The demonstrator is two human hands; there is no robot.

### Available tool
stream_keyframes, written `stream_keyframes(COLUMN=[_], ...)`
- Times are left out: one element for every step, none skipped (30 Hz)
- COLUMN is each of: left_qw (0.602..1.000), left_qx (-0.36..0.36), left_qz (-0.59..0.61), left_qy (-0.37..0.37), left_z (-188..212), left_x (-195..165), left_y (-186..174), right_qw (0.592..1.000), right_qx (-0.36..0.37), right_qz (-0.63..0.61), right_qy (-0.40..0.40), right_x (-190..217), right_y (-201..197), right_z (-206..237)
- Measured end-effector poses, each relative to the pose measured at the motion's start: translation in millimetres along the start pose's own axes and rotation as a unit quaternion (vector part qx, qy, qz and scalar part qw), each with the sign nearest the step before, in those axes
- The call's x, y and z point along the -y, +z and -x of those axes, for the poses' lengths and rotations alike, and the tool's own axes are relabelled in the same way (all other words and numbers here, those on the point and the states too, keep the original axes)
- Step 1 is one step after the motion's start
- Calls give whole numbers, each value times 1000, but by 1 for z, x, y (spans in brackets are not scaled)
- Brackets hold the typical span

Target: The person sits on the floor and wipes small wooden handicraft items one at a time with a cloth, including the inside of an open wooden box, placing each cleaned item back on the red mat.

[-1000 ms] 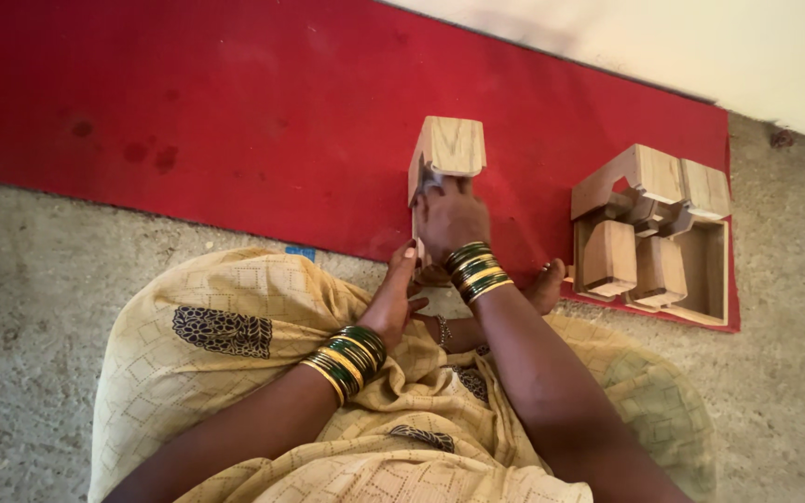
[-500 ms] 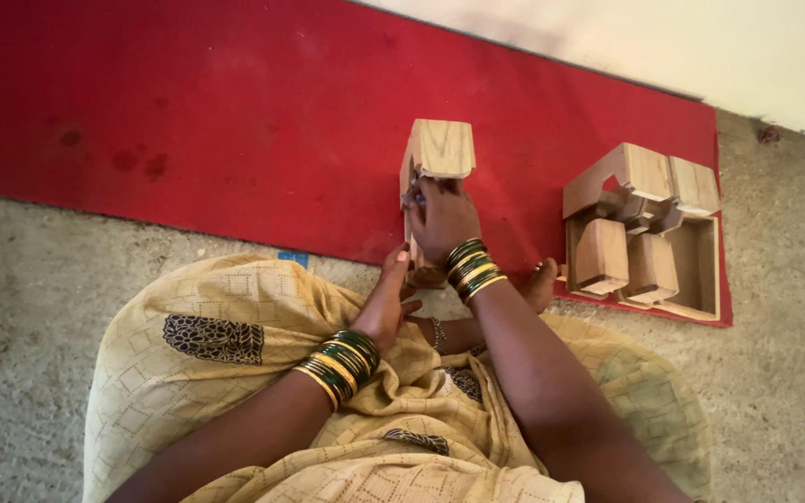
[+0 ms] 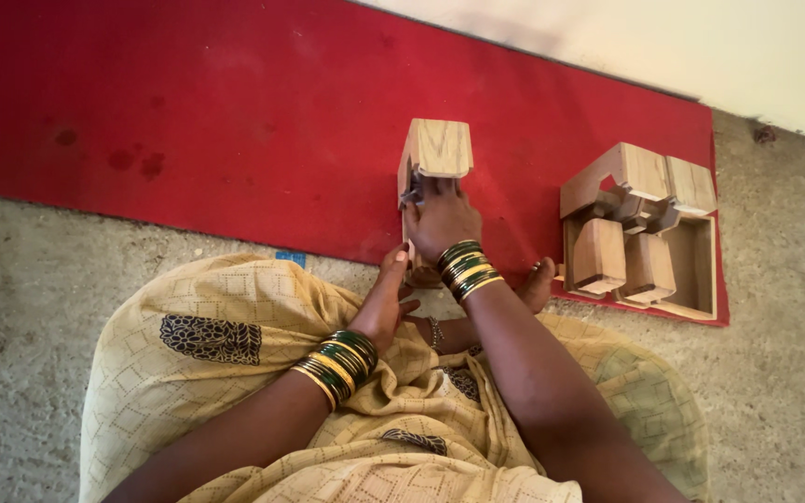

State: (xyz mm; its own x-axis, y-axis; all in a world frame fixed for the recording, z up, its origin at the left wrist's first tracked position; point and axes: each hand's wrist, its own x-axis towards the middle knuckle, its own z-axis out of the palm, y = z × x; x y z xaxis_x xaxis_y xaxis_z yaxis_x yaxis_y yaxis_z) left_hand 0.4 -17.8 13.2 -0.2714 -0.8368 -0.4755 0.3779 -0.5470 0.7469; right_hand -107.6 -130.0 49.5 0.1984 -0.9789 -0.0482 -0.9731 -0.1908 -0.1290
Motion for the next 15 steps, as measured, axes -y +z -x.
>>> stream_keyframes(left_qw=[1000, 1000, 1000, 1000, 1000, 1000, 1000, 1000, 1000, 1000, 1000, 1000, 1000, 1000, 1000], left_qx=[0, 2, 3, 5, 6, 8, 9, 8, 6, 4, 4, 3, 4, 3, 2], left_qz=[5, 3, 1, -1, -5, -10, -13, -9, -5, -2, -2, -3, -3, -1, 1], left_qy=[4, 3, 0, -2, 2, 7, 12, 8, 3, -1, -2, -2, -2, 0, 3], left_z=[0, 1, 2, 2, 3, 3, 4, 4, 3, 3, 2, 1, 0, -1, -1], left_x=[-1, -2, -2, -3, -3, -3, -3, -3, -2, -2, -1, -1, 0, 0, 1], left_y=[1, 1, 1, 1, 1, 1, 1, 0, 0, 0, 0, 0, 0, 1, 1], right_qw=[999, 999, 998, 997, 997, 998, 997, 997, 996, 996, 995, 994, 993, 994, 995], right_qx=[31, 39, 47, 55, 44, 33, 22, 30, 39, 47, 33, 19, 4, 0, -3], right_qz=[8, -12, -33, -54, -56, -58, -60, -59, -59, -59, -66, -72, -78, -74, -71], right_qy=[30, 25, 20, 15, -1, -18, -34, -41, -48, -54, -66, -78, -90, -82, -74], right_x=[1, 0, -1, -3, -6, -9, -12, -15, -18, -20, -22, -23, -24, -24, -23], right_y=[-1, -1, 0, 1, 3, 6, 8, 11, 13, 16, 18, 19, 20, 22, 23], right_z=[0, -1, -2, -4, -5, -7, -8, -10, -12, -14, -14, -15, -14, -14, -12])
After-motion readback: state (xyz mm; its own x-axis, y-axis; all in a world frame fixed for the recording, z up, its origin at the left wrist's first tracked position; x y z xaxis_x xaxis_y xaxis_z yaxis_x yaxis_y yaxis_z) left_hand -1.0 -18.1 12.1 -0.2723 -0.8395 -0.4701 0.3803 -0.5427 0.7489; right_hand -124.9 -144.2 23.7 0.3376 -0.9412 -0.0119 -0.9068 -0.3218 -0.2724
